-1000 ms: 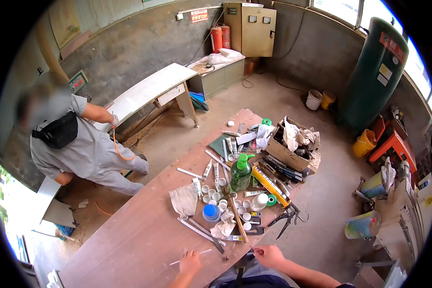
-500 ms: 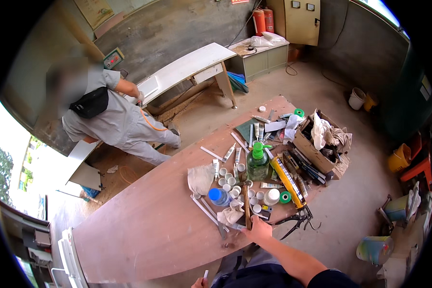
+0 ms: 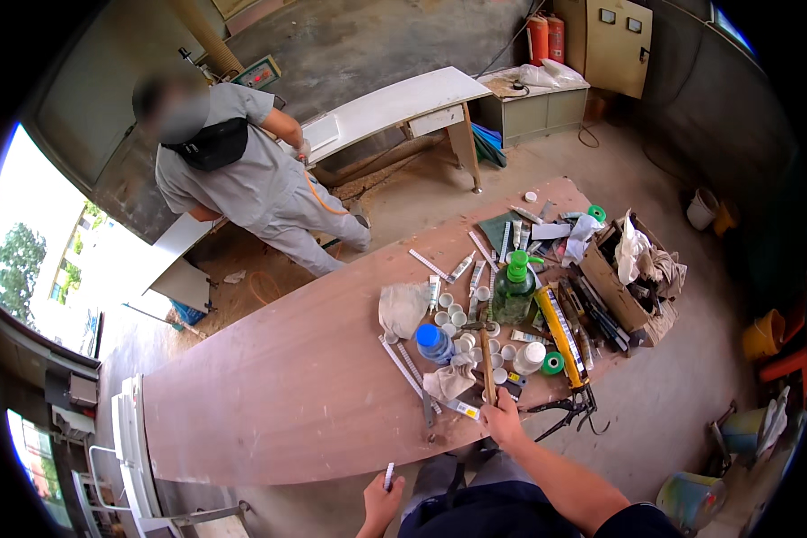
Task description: The person applies adhesive using a caulk gun to holes in a white board and then uses a hammer to secure wood dowels into the holes.
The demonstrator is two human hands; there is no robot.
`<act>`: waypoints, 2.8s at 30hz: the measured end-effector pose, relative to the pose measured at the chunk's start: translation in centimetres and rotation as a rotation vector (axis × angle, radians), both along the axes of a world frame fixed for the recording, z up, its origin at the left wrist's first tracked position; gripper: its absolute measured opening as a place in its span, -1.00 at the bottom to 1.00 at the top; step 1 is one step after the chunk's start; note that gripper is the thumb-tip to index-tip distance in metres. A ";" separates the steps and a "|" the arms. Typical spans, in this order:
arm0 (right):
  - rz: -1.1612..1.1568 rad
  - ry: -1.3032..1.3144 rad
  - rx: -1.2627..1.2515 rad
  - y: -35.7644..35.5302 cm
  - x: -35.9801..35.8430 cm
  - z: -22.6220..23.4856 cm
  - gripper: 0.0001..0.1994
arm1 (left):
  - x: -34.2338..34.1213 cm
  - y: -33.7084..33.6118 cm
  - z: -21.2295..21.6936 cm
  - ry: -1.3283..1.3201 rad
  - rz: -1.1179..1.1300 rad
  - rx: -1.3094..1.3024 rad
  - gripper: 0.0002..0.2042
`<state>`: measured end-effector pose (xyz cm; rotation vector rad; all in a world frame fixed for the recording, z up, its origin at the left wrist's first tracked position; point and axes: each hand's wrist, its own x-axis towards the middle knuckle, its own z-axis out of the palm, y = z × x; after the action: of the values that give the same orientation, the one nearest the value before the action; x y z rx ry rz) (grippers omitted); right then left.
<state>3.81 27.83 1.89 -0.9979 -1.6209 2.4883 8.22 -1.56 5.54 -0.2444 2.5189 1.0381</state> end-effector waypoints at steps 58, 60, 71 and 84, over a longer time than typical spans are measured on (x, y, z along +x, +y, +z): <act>0.921 0.110 0.181 -13.2 5.5 10.5 -0.88 | 2.3 -4.6 7.5 -0.574 -0.140 0.831 -0.63; 0.996 0.091 0.210 -17.0 5.9 10.4 -0.88 | 4.4 -7.9 6.1 -0.576 0.028 0.893 -0.71; 1.253 0.048 0.698 -36.3 7.7 3.4 -0.50 | 14.3 -32.3 -4.4 0.377 0.428 -0.059 -0.56; 1.004 0.088 0.857 -47.1 -2.5 -10.7 -0.63 | 42.3 -46.9 -21.2 -0.268 1.131 -0.177 -0.48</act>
<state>1.28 -19.30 -8.76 0.0878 -3.2046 1.6012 50.48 -48.51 -15.61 -1.8516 2.1264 0.9911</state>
